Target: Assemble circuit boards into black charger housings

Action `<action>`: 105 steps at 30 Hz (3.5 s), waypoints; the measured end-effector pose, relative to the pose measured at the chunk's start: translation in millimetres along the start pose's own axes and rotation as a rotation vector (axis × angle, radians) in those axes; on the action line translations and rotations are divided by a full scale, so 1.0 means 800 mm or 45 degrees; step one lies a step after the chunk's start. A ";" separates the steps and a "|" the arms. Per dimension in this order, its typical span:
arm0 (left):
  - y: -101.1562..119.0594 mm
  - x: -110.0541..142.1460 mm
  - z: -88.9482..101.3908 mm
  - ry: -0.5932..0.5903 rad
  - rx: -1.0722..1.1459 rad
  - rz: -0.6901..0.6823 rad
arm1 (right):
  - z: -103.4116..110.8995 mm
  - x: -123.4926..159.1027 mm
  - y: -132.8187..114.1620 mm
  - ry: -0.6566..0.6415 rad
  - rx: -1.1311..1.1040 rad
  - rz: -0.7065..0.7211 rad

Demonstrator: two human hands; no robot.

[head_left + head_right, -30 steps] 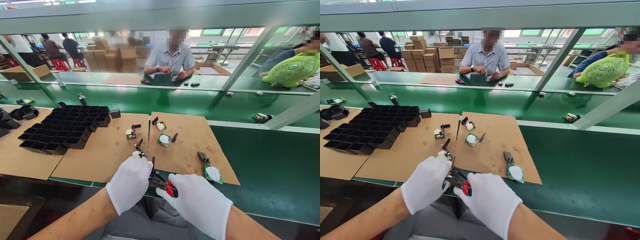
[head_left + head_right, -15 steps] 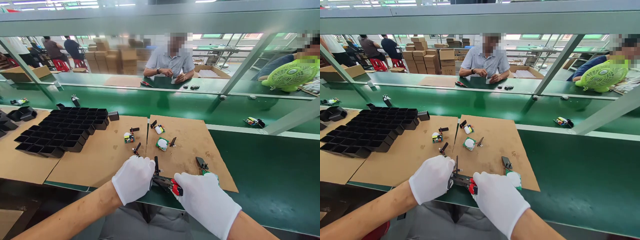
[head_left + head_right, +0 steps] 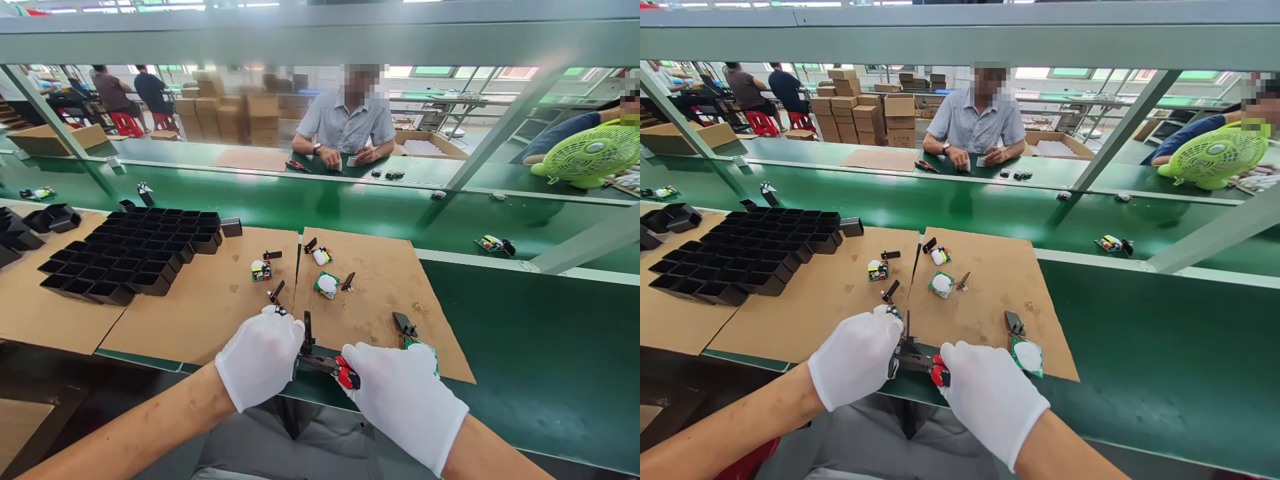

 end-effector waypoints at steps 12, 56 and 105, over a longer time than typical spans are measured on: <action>-0.003 0.015 0.014 0.131 -0.037 -0.006 | 0.013 0.009 -0.014 -0.043 -0.048 0.080; -0.015 0.052 0.015 0.451 -0.097 0.145 | 0.021 0.021 -0.045 0.206 -0.338 -0.057; -0.019 0.051 0.015 0.392 -0.147 0.196 | 0.026 0.033 -0.033 0.711 -0.241 0.160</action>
Point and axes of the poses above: each hand's wrist, its own x-axis away from the middle knuckle, its own z-axis out of the back of the hand, y = z × x, the point moved 5 cm from there along -x, towards the middle knuckle, and after that the axes turned 1 degree about y, right-handed, at the moved point
